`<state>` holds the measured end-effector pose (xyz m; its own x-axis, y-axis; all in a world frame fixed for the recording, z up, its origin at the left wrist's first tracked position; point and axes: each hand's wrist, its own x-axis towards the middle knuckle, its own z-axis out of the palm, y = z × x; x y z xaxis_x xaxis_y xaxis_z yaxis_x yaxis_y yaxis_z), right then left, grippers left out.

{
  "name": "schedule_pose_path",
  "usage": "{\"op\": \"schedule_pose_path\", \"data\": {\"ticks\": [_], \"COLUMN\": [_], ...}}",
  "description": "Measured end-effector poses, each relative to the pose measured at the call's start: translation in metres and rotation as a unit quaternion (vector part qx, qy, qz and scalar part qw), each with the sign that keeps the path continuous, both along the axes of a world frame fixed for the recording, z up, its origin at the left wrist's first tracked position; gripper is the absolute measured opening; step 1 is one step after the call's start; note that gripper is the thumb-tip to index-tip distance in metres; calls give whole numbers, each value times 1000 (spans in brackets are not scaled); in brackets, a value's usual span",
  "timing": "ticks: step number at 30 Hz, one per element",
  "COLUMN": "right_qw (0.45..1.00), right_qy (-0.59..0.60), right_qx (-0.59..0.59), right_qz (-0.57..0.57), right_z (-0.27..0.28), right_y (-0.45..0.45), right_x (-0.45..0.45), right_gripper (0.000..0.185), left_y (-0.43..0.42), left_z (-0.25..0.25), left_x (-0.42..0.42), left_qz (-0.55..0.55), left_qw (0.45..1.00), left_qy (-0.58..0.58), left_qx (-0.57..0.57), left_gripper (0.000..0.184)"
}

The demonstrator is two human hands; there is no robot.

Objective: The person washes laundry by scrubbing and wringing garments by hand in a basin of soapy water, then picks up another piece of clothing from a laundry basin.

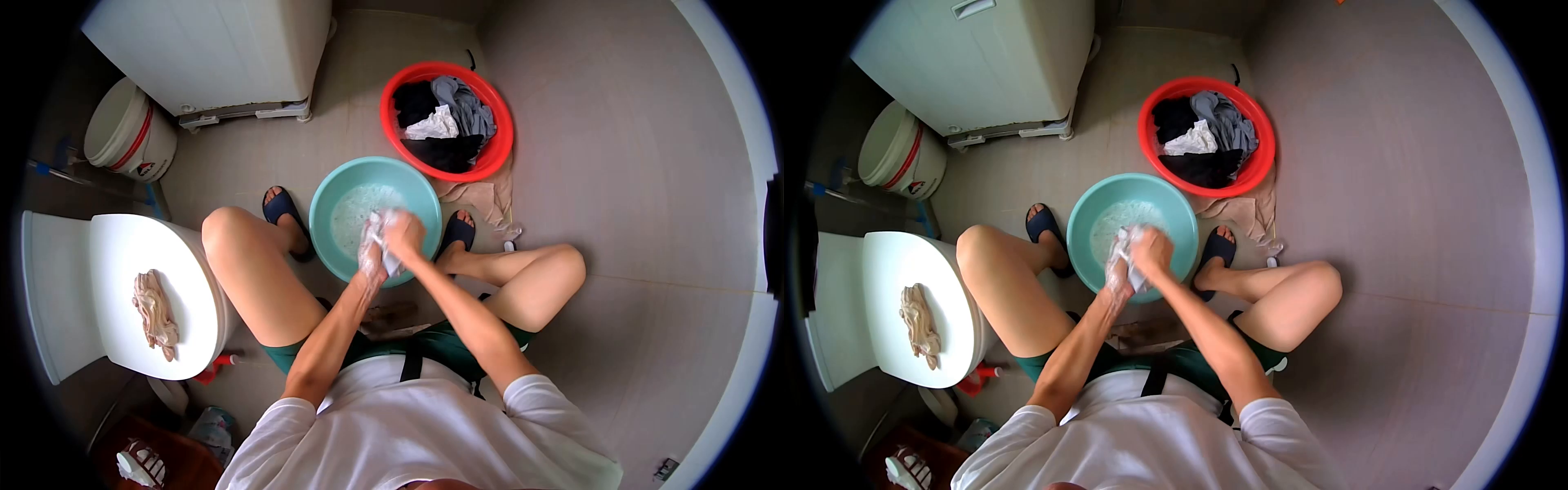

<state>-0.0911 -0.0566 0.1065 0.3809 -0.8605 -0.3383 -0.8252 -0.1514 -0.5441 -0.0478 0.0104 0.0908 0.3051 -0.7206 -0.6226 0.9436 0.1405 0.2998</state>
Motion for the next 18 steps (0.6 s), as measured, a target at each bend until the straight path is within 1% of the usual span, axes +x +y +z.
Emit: {"op": "schedule_pose_path", "data": {"ticks": [1, 3, 4, 5, 6, 7, 8, 10, 11, 12, 13, 14, 15, 16, 17, 18], "right_qw": [1000, 999, 998, 993, 984, 971, 981, 993, 997, 997, 997, 996, 994, 969, 967, 965], "right_qy": [-3, -8, -43, -60, -92, -123, -60, -32, -22, -32, -41, -48, -31, -83, -91, -100], "right_qx": [-8, -36, -37, -93, -129, -164, -130, -85, -66, -59, -58, -58, -100, -219, -225, -231], "right_qz": [8, 22, 14, 35, 79, 121, 132, 69, 36, 38, 39, 38, 42, 83, 78, 72], "right_z": [5, 33, 41, 30, 39, 48, 34, 12, 15, 17, 32, 42, 23, 37, 36, 36], "right_y": [6, 14, 32, 52, 62, 66, 54, 2, -13, -5, 9, 23, 44, 61, 56, 52], "right_x": [1, 2, -1, -4, -7, -8, -8, -4, 0, 0, 1, 1, 3, -2, 0, 2], "right_gripper": [19, 20, 22, 23, 21, 20, 18, 18, 18, 18, 18, 18, 18, 18, 18, 17], "left_y": [4, 2, 6, 6, 6, 4, 2, 4, 1, 3, 0, -2, 2, 4, 1, 2], "left_z": [-3, -25, -80, -75, -70, -40, -37, -27, -11, -2, 2, 1, -3, -6, -4, -56], "left_x": [2, 13, 14, 17, 21, 23, 16, -1, -5, -1, 4, 13, 24, 27, 23, 20], "left_qz": [-13, -41, -39, -38, -37, -34, -35, -37, -23, -22, -24, -53, -81, -108, -83, -98], "left_qw": [998, 984, 991, 995, 997, 999, 998, 993, 999, 999, 998, 995, 989, 982, 990, 959], "left_qy": [38, 117, 5, 3, 1, -29, -6, 38, 32, 27, 23, 44, 67, 90, 53, 87], "left_qx": [-40, -130, -124, -93, -61, -29, -56, -102, -13, -30, -52, -79, -102, -124, -102, -250], "left_gripper": [30, 30, 30, 29, 29, 29, 29, 29, 29, 30, 32, 34, 36, 38, 38, 38]}}
